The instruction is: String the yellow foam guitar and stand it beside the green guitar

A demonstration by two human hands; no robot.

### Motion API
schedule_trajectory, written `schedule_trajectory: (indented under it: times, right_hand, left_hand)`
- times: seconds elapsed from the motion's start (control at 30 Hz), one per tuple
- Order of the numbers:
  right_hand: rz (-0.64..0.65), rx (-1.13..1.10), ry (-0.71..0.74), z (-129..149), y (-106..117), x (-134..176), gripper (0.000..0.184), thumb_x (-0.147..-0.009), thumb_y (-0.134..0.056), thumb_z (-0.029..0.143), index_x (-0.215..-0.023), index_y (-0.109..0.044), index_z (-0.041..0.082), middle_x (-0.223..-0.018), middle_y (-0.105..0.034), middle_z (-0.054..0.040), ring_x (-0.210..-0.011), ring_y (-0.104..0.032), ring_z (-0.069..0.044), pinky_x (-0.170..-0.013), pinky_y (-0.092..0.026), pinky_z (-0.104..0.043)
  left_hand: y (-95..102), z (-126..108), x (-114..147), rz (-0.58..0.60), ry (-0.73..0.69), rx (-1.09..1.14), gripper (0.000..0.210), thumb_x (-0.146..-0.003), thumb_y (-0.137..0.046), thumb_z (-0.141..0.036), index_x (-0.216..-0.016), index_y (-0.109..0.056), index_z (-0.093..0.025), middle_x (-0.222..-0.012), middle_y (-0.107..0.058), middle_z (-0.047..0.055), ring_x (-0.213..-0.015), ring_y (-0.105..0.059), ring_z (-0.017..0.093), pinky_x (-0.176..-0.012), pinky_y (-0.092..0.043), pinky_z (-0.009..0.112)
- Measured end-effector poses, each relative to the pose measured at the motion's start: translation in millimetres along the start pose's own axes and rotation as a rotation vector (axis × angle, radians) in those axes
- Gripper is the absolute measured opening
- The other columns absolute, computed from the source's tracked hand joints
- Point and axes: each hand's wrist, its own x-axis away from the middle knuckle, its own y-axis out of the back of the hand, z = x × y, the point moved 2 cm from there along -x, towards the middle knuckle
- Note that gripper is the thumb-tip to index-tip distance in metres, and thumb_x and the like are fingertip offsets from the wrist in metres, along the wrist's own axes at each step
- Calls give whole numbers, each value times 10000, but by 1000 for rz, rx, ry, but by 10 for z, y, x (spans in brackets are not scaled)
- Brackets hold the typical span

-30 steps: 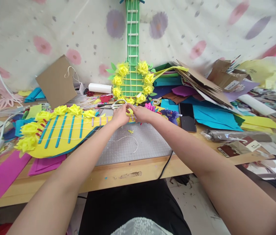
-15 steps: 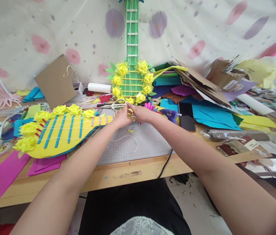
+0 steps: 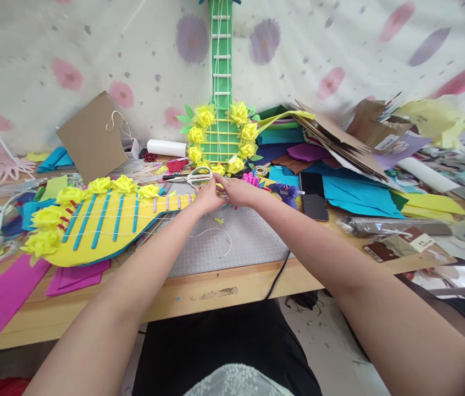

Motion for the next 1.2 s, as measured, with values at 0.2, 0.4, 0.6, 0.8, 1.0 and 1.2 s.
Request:
schedule_trajectory:
  times: [0.2,0.4,0.6,0.8,1.0,1.2]
  right_hand:
    - [-5,9,4,-25,-24,-16,867,-705,-565,122,-1425,-81,113,-1045,-638,-177,-928,-595,-246,-691,-411,-278]
    - [1,9,5,-32,0,-7,875,-710,-545,124,-1431,-48,108,-1033,-644,-176,-901,-600,-240,-672,-408,-274]
    - [1,-2,17,-37,13,-6,866,-719,-527,124,-1434,-39,107,-1040,-643,-178,-904,-599,-249,-667,-404,-278]
    - [28,14,8,-29,24,-21,896,-717,-546,118,-1433,-6,119,-1032,-650,-166,-892,-601,-241,-657,-399,-268]
    - [43,38,-5,-24,18,-28,885,-727,-563,130,-1434,-30,128,-1037,-644,-176,-883,-603,-251,-655,-401,-277]
    - [4,21,21,-32,-18,-18,851,-715,-555,97,-1429,-92,102,-1019,-641,-179,-894,-591,-260,-669,-413,-294]
  left_hand:
    - [-3,-17,-15,-26,-10,-38,560,-624,-641,-255,-1121,-389,-196,-1041,-667,66,-1082,-543,246,-937,-285,416]
    - [-31,-41,-1,-74,-40,-62,488,-669,-617,-255,-1097,-404,-155,-1003,-668,60,-1065,-544,239,-926,-266,392]
    - [-104,2,-41,-144,-36,-18,545,-614,-643,-227,-1096,-394,-174,-1000,-667,63,-1038,-563,227,-944,-262,398]
    - [-101,-5,-31,-137,-34,5,511,-621,-626,-214,-1074,-393,-180,-1008,-671,68,-1049,-558,228,-938,-255,391]
    - [-55,-8,-26,-89,-15,-17,448,-626,-629,-248,-1013,-408,-207,-1037,-666,64,-1065,-549,242,-908,-263,389]
    - [-69,-9,-45,-94,1,-30,441,-608,-643,-256,-986,-425,-189,-1009,-667,71,-1059,-550,262,-900,-265,398]
